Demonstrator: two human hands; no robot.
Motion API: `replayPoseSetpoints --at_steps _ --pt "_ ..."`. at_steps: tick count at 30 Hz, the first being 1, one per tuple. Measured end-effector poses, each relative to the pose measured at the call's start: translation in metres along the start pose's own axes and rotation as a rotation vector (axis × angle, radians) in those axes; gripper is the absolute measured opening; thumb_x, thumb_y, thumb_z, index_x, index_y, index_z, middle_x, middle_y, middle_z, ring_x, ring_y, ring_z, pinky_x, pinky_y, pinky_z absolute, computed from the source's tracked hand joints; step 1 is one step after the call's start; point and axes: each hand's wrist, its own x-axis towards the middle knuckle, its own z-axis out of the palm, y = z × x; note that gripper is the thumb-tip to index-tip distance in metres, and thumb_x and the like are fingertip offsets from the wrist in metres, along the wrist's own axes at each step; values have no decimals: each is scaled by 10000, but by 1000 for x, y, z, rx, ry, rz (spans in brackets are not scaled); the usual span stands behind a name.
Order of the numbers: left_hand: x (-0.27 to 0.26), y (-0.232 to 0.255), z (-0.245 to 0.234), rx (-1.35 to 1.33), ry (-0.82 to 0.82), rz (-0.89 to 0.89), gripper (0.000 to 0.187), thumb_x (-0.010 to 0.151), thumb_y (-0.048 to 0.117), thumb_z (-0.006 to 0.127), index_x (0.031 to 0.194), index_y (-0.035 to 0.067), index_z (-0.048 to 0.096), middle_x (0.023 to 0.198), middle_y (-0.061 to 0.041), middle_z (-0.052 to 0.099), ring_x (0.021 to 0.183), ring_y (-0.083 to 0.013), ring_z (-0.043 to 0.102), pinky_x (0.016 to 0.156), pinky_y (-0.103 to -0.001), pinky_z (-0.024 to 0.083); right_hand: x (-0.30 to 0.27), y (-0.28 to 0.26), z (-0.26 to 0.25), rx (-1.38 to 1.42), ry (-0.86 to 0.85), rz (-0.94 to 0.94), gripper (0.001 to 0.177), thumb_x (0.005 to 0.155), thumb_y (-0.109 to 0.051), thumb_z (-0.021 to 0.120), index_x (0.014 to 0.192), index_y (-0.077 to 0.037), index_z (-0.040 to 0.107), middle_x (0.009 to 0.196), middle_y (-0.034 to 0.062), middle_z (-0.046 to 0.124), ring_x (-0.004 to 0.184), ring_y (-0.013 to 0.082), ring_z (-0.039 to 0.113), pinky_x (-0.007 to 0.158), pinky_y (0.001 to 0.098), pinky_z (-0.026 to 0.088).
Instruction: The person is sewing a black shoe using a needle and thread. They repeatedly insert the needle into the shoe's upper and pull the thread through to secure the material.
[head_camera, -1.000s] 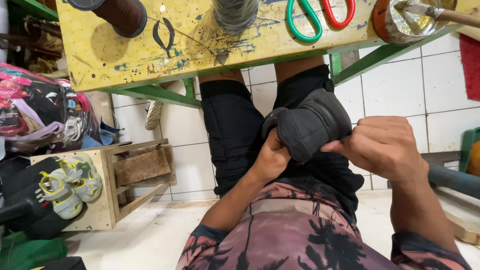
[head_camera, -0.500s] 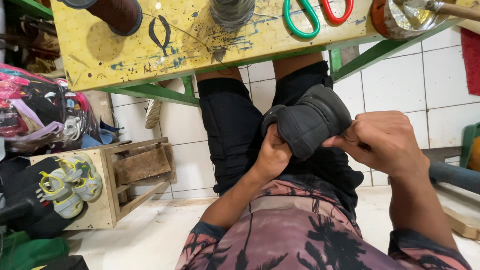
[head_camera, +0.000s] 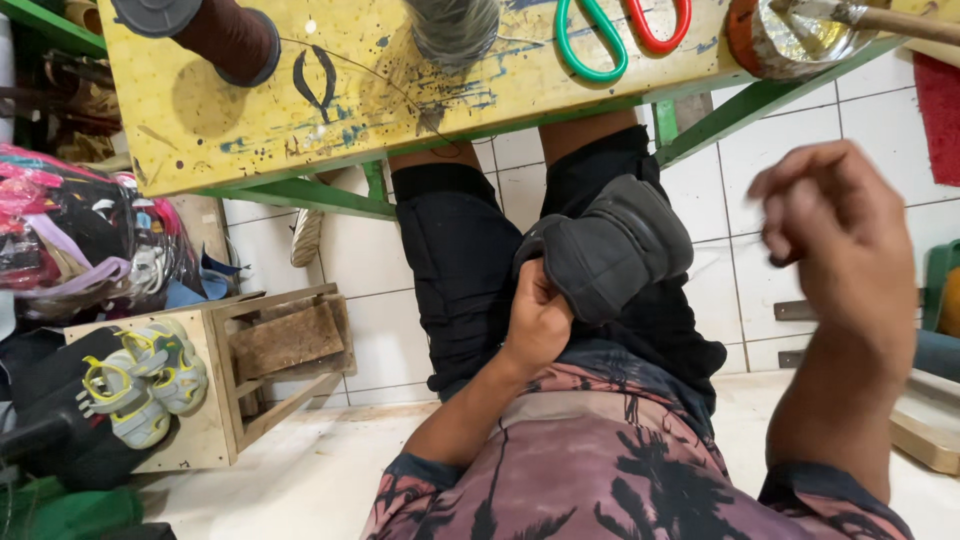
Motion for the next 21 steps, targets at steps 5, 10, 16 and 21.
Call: replayPoseSetpoints --at_steps 5,10,16,21 --pt "5 16 3 -40 -35 20 81 882 20 612 954 53 596 924 -60 647 868 -156 611 765 -322 532 -27 -26 9 -749 159 -354 345 1053 139 484 1384 199 561 1319 338 506 1059 396 521 870 457 458" --pt "13 50 16 -103 -172 30 164 914 96 620 1026 19 711 999 -87 720 960 -215 691 848 -343 597 -54 -41 31 -768 30 -419 113 910 -79 759 1007 -23 744 1004 85 739 932 188 710 810 258 516" --pt "12 46 13 -64 -144 58 170 883 15 565 949 29 721 932 -45 718 889 -166 680 798 -316 587 -45 -42 43 -809 34 -577 203 935 61 767 1078 -83 764 920 88 668 757 154 622 721 263 499" --pt "12 44 11 -95 -153 69 188 898 27 572 1022 29 713 1009 -88 719 978 -222 691 866 -344 597 -40 -42 43 -760 -12 -589 239 922 119 742 1069 -69 757 899 99 639 736 173 596 675 277 487"
